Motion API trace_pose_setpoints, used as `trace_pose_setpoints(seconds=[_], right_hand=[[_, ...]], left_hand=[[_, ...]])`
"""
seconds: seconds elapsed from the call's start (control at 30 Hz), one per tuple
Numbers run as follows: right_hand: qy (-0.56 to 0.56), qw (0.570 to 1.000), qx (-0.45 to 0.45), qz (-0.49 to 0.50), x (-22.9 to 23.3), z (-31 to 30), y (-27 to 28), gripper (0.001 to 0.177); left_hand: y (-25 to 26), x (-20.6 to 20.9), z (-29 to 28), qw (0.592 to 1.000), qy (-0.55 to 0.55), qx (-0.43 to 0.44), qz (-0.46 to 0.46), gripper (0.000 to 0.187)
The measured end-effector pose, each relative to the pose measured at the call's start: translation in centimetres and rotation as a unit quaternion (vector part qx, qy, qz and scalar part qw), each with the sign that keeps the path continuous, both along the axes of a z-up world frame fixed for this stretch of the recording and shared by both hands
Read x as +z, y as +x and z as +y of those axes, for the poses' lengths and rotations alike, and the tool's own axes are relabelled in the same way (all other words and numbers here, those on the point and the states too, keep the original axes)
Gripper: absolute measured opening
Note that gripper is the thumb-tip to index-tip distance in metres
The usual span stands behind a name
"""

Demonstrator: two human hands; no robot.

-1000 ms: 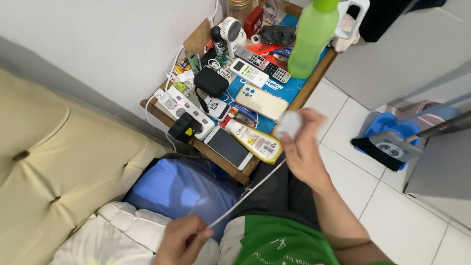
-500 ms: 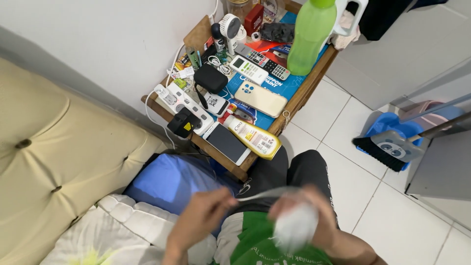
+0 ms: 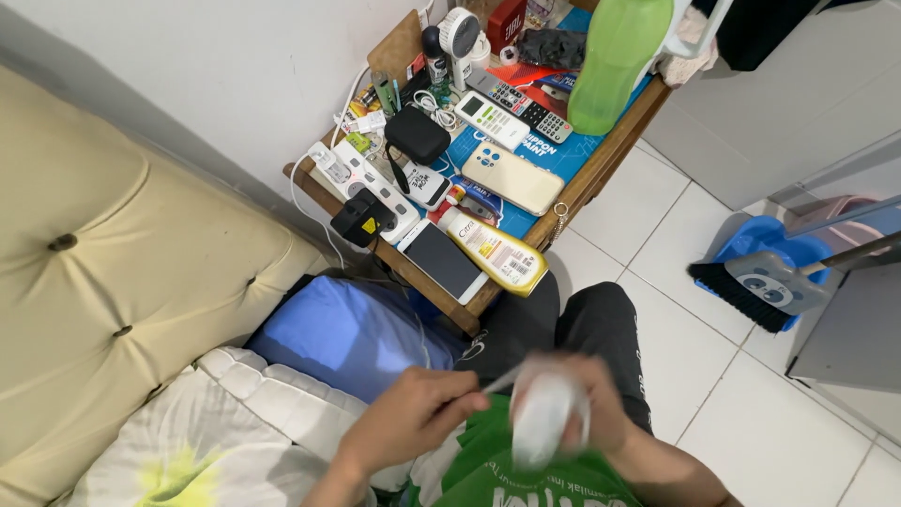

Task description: The recorder tidies up a nightstand and packs various personal items into a black backpack on a bed, followed by brief sweeping.

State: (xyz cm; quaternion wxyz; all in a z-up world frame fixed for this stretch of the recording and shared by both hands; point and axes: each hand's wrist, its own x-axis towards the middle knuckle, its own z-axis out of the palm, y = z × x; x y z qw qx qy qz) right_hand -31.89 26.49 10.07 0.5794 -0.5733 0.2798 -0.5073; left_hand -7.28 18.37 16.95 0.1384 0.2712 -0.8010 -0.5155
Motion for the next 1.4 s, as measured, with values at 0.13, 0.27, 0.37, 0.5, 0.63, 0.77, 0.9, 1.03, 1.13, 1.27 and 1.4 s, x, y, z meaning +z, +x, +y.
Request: trace_pose_setpoints(seconds=[0.13, 0.27, 0.37, 0.5, 0.63, 0.77, 0.9, 1.03, 1.13, 1.27, 1.4], right_hand=[[-0.031, 0.932, -0.323, 0.159, 1.1, -2.2, -0.4, 0.053], [-0.100, 0.877, -0.104, 0.458, 0.2, -2.7, -1.7, 0.045], [-0.113, 0.943, 0.094, 0.298, -0.7, -2.3, -2.3, 0.044], [0.057, 0.956, -0.289, 0.018, -0.9, -0.7, -1.9, 0.044], [-0.042, 0.839, -0.475, 0.263, 2.9, -4.1, -3.0, 0.049], [-0.079, 0.875, -0.080, 0.470, 2.5, -4.3, -3.7, 0.040], [-0.083, 0.980, 0.175, 0.043, 1.2, -3.2, -2.4, 0.047], [0.084, 0.949, -0.292, 0.082, 0.7, -3.1, -3.8, 0.045], [-0.092, 0.821, -0.361, 0.432, 0.4, -4.8, -6.4, 0.049], [-0.127, 0.937, 0.145, 0.293, -2.3, -6.4, -8.7, 0.046], [-0.001, 0.993, 0.105, 0.051, -4.7, -9.3, -11.4, 0.044]], left_hand=[[-0.1, 0.5, 1.0, 0.996, -0.074, 0.052, 0.011, 0.031], [1.3, 0.1, 0.0, 0.995, -0.069, 0.066, 0.002, 0.030], [0.5, -1.3, -1.9, 0.992, -0.064, 0.108, -0.031, 0.032], [-2.1, -3.0, -0.6, 0.997, 0.031, 0.068, 0.003, 0.027], [-0.9, -2.1, 0.8, 0.996, -0.059, 0.037, 0.048, 0.034], [0.6, -2.6, -1.2, 0.989, -0.042, 0.139, -0.001, 0.028], [-1.3, -4.2, -1.3, 0.994, 0.015, 0.098, 0.042, 0.023], [-2.6, -3.4, 1.1, 0.997, 0.031, 0.053, 0.046, 0.028], [-2.0, -2.1, 0.8, 0.999, 0.003, 0.022, 0.041, 0.029], [-3.7, -4.2, -2.6, 0.996, 0.034, 0.072, 0.035, 0.030], [-8.5, -10.4, -4.0, 0.976, 0.181, 0.111, 0.057, 0.035]])
